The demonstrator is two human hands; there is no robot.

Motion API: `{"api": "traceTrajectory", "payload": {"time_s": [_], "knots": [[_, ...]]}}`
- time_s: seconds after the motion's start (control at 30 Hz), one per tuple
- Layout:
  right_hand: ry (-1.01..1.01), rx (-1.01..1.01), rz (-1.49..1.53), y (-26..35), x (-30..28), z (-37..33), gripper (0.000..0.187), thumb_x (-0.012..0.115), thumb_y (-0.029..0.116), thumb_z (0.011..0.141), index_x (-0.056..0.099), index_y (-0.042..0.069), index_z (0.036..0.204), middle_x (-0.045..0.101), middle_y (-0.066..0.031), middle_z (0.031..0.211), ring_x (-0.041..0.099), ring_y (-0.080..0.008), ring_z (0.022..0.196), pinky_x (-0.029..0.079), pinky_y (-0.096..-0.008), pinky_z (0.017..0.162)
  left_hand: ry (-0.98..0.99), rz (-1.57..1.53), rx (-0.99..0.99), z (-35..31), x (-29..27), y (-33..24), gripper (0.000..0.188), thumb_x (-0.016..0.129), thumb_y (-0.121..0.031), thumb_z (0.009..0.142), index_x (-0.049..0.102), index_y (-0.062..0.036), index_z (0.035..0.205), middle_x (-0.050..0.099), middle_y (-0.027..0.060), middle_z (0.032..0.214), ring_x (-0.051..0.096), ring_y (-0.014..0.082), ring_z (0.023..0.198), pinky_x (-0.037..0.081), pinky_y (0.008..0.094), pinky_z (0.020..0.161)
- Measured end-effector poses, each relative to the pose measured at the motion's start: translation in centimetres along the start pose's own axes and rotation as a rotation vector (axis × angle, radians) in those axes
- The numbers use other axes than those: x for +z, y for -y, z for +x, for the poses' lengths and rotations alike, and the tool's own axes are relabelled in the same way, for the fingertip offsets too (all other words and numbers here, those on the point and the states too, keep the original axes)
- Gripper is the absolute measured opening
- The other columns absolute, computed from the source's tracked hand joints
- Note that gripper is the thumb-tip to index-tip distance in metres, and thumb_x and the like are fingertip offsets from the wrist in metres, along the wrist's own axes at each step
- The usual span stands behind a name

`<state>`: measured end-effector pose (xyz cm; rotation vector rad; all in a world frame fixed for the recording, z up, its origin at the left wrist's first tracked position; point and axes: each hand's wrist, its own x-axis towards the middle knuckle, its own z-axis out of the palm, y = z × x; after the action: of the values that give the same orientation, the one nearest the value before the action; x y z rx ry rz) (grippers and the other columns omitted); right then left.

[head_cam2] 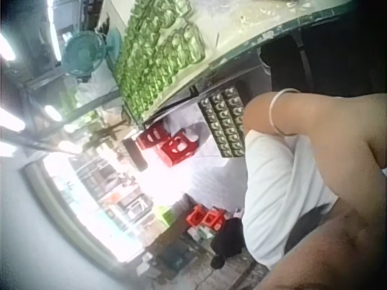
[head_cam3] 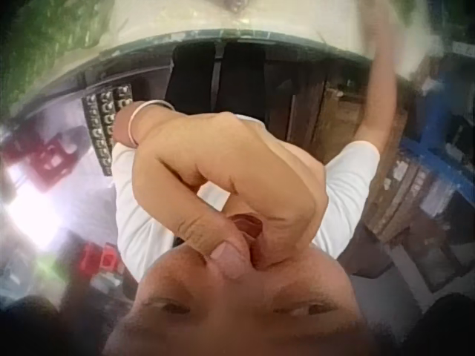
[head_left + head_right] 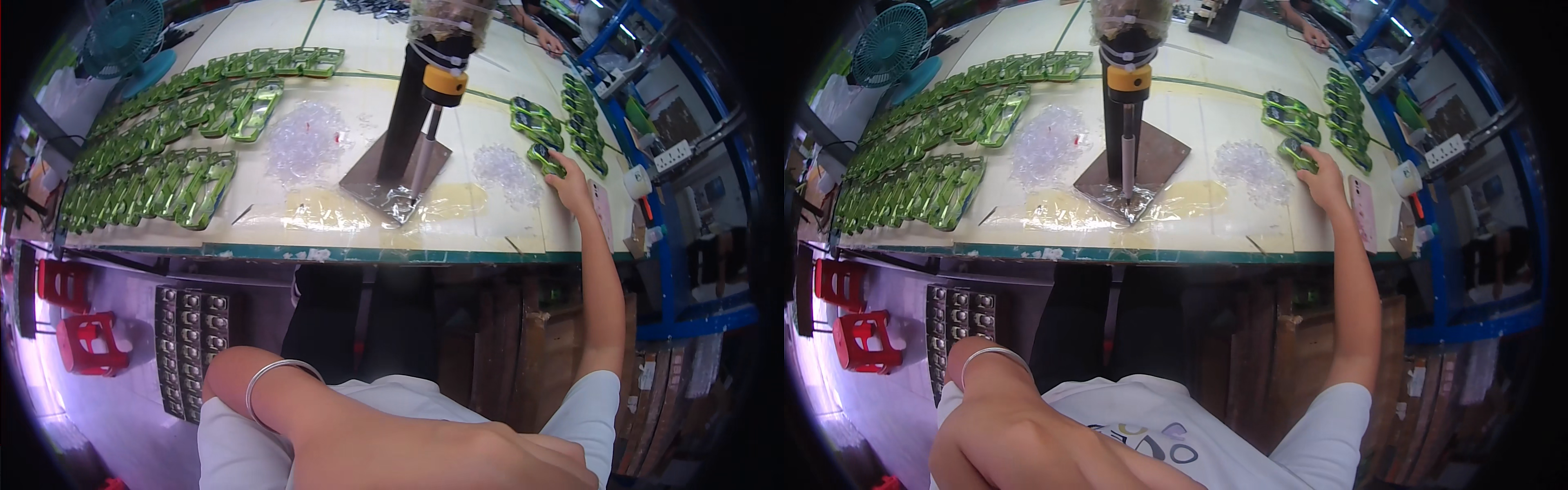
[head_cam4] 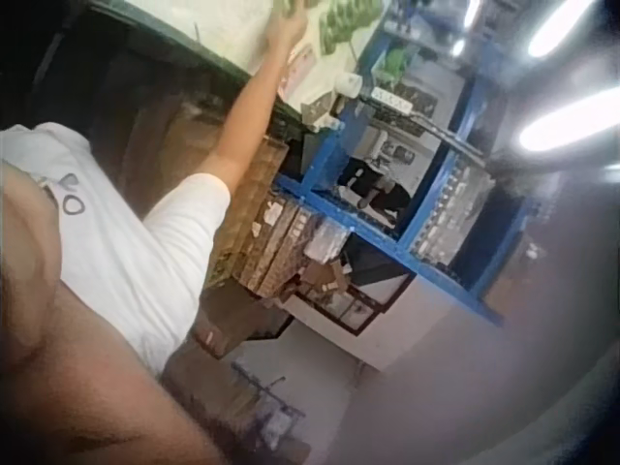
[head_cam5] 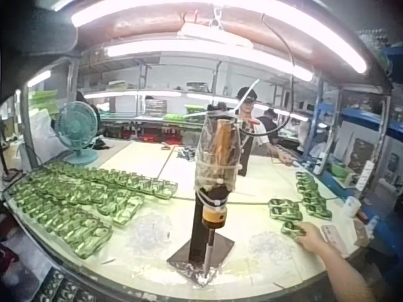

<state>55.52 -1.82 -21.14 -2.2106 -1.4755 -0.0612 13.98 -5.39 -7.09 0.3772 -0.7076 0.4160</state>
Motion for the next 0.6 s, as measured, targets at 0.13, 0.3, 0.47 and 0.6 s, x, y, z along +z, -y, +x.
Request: {"api": "traceTrajectory", "payload": {"time_s": [0.13, 0.3, 0.47, 0.6], "knots": [[-0.038, -0.118, -0.104, -0.6, 1.2, 2.7, 0.047, 0.064, 0.008, 0.062, 0.056, 0.013, 0.108, 0.048, -0.0109, 0.111, 0.044, -0.0282, 0.104, 0.035, -0.0333, 0.089, -0.004, -0.044, -0.086, 1.0, -1.5, -1.7, 0.021, 0.058, -0.014, 0.077, 0.051, 0.0008, 0.064, 0.047, 0.0062, 0.06, 0.046, 0.0168, 0.056, 0.036, 0.0258, 0.05], [0.055, 0.037, -0.338, 3.1, 1.0, 7.0, 0.039, 0.058, 0.008, 0.067, 0.057, 0.012, 0.105, 0.051, -0.0131, 0.102, 0.049, -0.0295, 0.093, 0.04, -0.0367, 0.078, -0.066, 0.06, 0.204, 1.8, -2.0, -0.6, 0.017, 0.06, -0.011, 0.075, 0.053, 0.002, 0.067, 0.049, 0.0063, 0.061, 0.046, 0.0154, 0.055, 0.035, 0.0249, 0.05], [-0.051, 0.143, -0.077, -1.1, 3.6, 12.2, 0.052, 0.049, 0.0, 0.068, 0.043, 0.007, 0.119, 0.048, -0.0175, 0.11, 0.045, -0.0328, 0.103, 0.037, -0.0365, 0.087, -0.168, -0.061, 0.076, 2.0, -1.3, -1.9, 0.016, 0.064, -0.01, 0.073, 0.055, 0.003, 0.068, 0.052, 0.0079, 0.066, 0.048, 0.0148, 0.058, 0.036, 0.0239, 0.051], [-0.132, -0.085, 0.023, 0.6, 5.6, 11.5, 0.05, 0.052, 0.001, 0.068, 0.043, 0.004, 0.117, 0.044, -0.0185, 0.117, 0.04, -0.0329, 0.11, 0.031, -0.0345, 0.095, 0.051, 0.104, 0.09, 2.7, -2.9, -2.1, 0.017, 0.065, -0.01, 0.072, 0.055, 0.0024, 0.067, 0.053, 0.0085, 0.068, 0.049, 0.0155, 0.061, 0.037, 0.0239, 0.054]]}}
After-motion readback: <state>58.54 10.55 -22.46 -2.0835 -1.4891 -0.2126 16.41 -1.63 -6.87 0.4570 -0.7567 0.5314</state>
